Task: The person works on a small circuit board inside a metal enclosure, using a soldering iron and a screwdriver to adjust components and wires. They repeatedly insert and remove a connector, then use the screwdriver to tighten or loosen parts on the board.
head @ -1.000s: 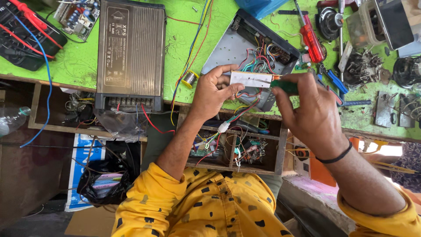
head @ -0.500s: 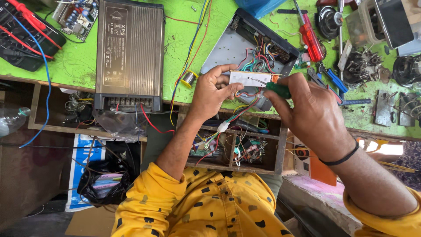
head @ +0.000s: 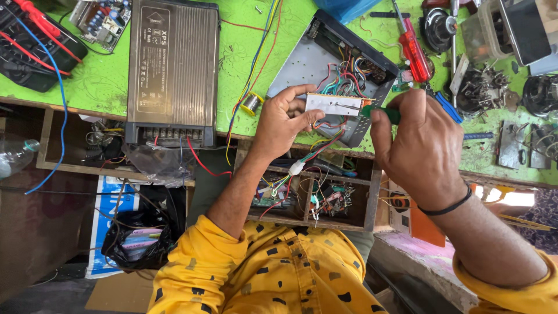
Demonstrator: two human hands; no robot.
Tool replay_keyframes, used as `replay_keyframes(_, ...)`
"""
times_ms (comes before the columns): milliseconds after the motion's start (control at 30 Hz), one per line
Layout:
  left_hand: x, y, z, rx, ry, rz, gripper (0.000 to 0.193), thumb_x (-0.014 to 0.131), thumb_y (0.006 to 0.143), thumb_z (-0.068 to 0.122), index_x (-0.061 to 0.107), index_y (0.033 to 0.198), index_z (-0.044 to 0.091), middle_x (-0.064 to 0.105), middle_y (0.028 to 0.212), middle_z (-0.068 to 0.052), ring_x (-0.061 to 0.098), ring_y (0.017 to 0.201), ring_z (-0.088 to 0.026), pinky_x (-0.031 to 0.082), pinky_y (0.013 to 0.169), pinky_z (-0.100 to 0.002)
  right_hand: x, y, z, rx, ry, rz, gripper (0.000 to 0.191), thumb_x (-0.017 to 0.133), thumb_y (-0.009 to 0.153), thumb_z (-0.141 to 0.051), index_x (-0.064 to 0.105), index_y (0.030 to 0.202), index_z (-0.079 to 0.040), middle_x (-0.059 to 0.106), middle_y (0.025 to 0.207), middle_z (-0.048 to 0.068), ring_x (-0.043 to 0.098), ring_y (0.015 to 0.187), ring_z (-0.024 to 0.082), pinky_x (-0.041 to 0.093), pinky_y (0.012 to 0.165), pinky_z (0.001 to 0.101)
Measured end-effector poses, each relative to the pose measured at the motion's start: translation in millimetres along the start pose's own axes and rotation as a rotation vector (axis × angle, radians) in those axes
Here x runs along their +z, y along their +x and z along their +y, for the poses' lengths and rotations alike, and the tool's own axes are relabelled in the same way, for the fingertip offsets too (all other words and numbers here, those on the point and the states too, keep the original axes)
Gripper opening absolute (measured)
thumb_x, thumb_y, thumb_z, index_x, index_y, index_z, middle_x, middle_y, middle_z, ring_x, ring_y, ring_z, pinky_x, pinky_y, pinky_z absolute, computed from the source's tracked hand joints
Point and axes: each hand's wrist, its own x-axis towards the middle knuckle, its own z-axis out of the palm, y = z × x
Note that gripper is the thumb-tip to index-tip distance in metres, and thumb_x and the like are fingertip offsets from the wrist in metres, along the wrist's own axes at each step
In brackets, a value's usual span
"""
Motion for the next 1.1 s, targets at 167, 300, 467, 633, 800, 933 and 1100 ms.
replay_keyframes(167, 0, 0, 0, 0.0, -0.023, 0.001, 0.05, 0.08, 0.09, 0.005, 0.06, 0.136, -0.003, 0.077, 0.088, -0.006, 0.06, 0.064, -0.001, 0.049, 0.057, -0.018, 7, -8, 0, -0.138, 0.122, 0.037, 0.019, 0.068, 0.11, -0.015, 0.056, 0.115, -0.001, 0.069, 0.095, 0.016, 0.069, 0.082, 0.032, 0.053, 0.072, 0.0415)
replay_keyframes(300, -1, 0, -1, -0.008, -0.011, 0.001, 0.05, 0.081, 0.09, 0.005, 0.06, 0.136, -0.002, 0.077, 0.088, -0.006, 0.06, 0.065, -0.001, 0.049, 0.058, -0.018, 7, -10, -2, -0.075, 0.135, 0.01, 0.032, 0.078, 0.102, -0.027, 0.06, 0.11, -0.001, 0.069, 0.086, 0.014, 0.068, 0.072, 0.029, 0.052, 0.064, 0.0411)
replay_keyframes(467, 1, 1, 0, 0.018, -0.017, 0.001, 0.05, 0.081, 0.09, 0.005, 0.06, 0.135, -0.002, 0.077, 0.089, -0.005, 0.06, 0.065, -0.001, 0.049, 0.058, -0.018, -1, -3, -4, -0.032, -0.077, -0.031, 0.037, 0.077, 0.092, -0.039, 0.063, 0.096, -0.005, 0.065, 0.066, 0.011, 0.066, 0.061, 0.03, 0.05, 0.056, 0.0433)
replay_keyframes(633, 2, -1, 4, 0.005, -0.002, -0.002, 0.049, 0.08, 0.09, 0.005, 0.061, 0.135, -0.001, 0.076, 0.087, -0.005, 0.06, 0.065, -0.002, 0.048, 0.059, -0.018, 0, -13, -10, -0.155, 0.145, 0.046, 0.026, 0.066, 0.098, -0.02, 0.056, 0.096, 0.004, 0.064, 0.079, 0.017, 0.063, 0.066, 0.031, 0.05, 0.058, 0.0407)
replay_keyframes(800, 0, 0, 9, -0.006, 0.022, -0.016, 0.044, 0.078, 0.092, 0.005, 0.061, 0.132, -0.001, 0.076, 0.09, -0.004, 0.065, 0.073, -0.002, 0.052, 0.065, -0.019, 14, -26, -8, -0.058, -0.011, 0.008, 0.03, 0.076, 0.097, -0.028, 0.059, 0.095, -0.004, 0.065, 0.079, 0.013, 0.064, 0.068, 0.029, 0.051, 0.061, 0.0415)
replay_keyframes(933, 0, 11, 11, 0.008, -0.035, -0.027, 0.042, 0.079, 0.091, 0.003, 0.062, 0.13, -0.001, 0.075, 0.087, -0.005, 0.061, 0.069, -0.002, 0.049, 0.062, -0.019, 22, -20, 3, 0.01, -0.082, -0.023, 0.032, 0.079, 0.091, -0.033, 0.061, 0.094, -0.007, 0.068, 0.075, 0.011, 0.067, 0.067, 0.03, 0.052, 0.06, 0.043)
replay_keyframes(1100, -2, 23, 5, -0.025, 0.003, -0.029, 0.042, 0.079, 0.091, 0.003, 0.062, 0.129, 0.0, 0.074, 0.083, -0.004, 0.061, 0.067, -0.002, 0.048, 0.06, -0.018, 28, -13, 10, -0.014, 0.253, 0.008, 0.033, 0.075, 0.089, -0.013, 0.056, 0.11, 0.004, 0.069, 0.097, 0.02, 0.069, 0.086, 0.036, 0.055, 0.075, 0.043)
